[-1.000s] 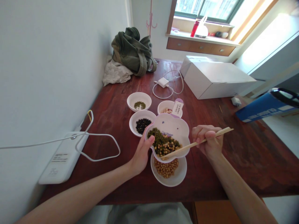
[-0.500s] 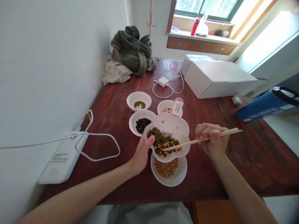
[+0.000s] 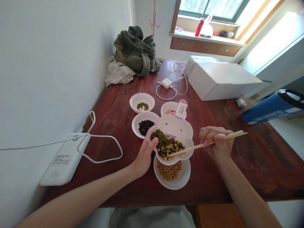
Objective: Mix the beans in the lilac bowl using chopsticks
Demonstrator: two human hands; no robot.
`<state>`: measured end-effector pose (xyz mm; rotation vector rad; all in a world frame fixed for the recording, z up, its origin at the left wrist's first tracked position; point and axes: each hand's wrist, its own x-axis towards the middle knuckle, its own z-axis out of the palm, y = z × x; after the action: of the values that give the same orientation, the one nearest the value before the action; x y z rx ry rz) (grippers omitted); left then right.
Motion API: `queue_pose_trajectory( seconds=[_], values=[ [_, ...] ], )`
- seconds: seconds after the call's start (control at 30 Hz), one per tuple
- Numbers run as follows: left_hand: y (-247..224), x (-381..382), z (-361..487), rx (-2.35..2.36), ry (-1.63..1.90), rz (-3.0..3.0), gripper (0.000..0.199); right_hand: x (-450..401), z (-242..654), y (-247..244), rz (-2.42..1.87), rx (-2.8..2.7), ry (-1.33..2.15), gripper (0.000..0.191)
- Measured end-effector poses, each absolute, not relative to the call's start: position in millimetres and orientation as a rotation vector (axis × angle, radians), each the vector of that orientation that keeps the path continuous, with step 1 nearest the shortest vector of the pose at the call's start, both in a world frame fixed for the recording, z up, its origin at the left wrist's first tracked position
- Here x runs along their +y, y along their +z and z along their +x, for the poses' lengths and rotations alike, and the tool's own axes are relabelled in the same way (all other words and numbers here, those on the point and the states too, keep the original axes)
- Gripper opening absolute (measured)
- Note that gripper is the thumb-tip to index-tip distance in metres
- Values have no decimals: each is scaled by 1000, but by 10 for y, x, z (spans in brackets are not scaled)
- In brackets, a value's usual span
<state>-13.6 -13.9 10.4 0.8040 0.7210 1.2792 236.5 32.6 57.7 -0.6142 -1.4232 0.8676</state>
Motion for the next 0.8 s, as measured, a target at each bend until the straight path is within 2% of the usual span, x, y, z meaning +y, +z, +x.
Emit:
queue_pose_trajectory(
  seconds=[0.8],
  values=[
    [92, -145, -137, 713, 1258, 788, 59, 317, 2343, 564, -627, -1309, 986, 63]
  ],
)
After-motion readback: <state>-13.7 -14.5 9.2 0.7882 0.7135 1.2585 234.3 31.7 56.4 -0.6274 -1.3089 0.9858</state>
